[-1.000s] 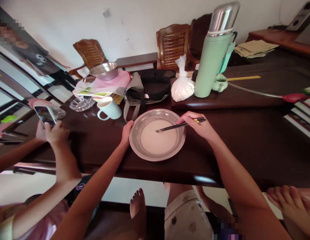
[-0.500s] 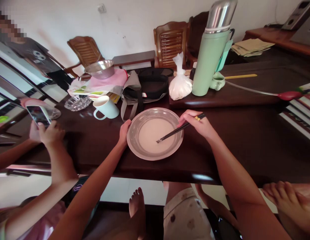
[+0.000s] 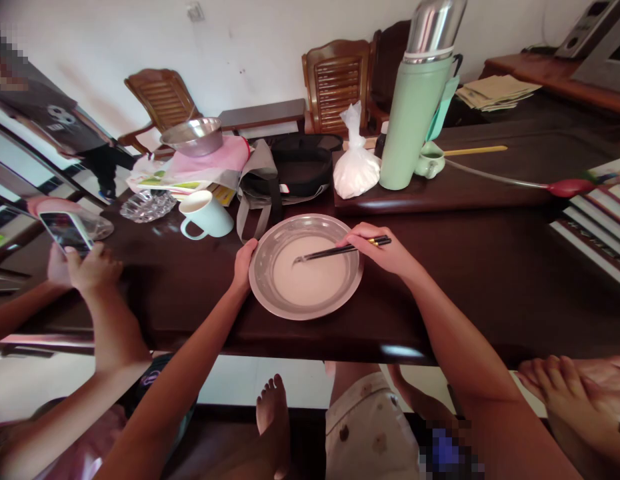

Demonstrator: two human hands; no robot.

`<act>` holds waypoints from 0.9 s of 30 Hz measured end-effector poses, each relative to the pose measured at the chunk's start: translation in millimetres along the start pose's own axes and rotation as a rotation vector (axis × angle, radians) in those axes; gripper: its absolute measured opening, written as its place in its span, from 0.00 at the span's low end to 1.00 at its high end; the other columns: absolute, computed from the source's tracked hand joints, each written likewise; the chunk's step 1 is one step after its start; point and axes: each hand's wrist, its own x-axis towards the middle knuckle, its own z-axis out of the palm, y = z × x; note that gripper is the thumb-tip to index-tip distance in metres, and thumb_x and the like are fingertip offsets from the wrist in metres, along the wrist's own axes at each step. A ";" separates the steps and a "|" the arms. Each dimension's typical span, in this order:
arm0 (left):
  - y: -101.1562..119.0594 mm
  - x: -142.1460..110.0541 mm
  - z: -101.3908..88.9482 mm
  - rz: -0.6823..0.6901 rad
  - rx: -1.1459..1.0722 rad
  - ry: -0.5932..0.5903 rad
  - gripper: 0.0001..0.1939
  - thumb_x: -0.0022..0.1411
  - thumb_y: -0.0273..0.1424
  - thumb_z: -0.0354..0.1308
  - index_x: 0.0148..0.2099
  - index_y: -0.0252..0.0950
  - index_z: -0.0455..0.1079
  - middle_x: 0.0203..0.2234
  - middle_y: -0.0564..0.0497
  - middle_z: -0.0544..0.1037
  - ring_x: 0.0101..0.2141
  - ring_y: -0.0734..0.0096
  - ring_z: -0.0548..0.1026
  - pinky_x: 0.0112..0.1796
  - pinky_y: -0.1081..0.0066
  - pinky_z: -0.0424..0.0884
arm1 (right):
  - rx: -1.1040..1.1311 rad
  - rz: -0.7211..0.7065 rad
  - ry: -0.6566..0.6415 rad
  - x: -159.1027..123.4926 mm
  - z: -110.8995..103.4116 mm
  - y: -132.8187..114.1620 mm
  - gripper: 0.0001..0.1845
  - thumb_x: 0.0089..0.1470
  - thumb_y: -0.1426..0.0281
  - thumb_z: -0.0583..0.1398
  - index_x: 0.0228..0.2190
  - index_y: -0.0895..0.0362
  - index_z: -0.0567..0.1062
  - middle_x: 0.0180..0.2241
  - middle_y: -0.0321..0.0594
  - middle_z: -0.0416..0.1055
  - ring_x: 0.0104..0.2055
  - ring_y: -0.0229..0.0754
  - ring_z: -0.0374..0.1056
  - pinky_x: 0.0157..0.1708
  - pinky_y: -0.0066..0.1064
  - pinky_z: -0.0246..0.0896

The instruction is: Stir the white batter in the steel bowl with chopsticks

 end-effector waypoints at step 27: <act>1.0 -1.0 1.4 -0.007 -0.006 0.006 0.20 0.62 0.26 0.50 0.18 0.37 0.53 0.17 0.57 0.55 0.22 0.76 0.53 0.25 0.76 0.56 | 0.200 0.053 0.235 -0.9 -6.8 6.3 0.16 0.58 0.56 0.59 0.27 0.51 0.79 0.24 0.37 0.76 0.29 0.43 0.74 0.36 0.36 0.69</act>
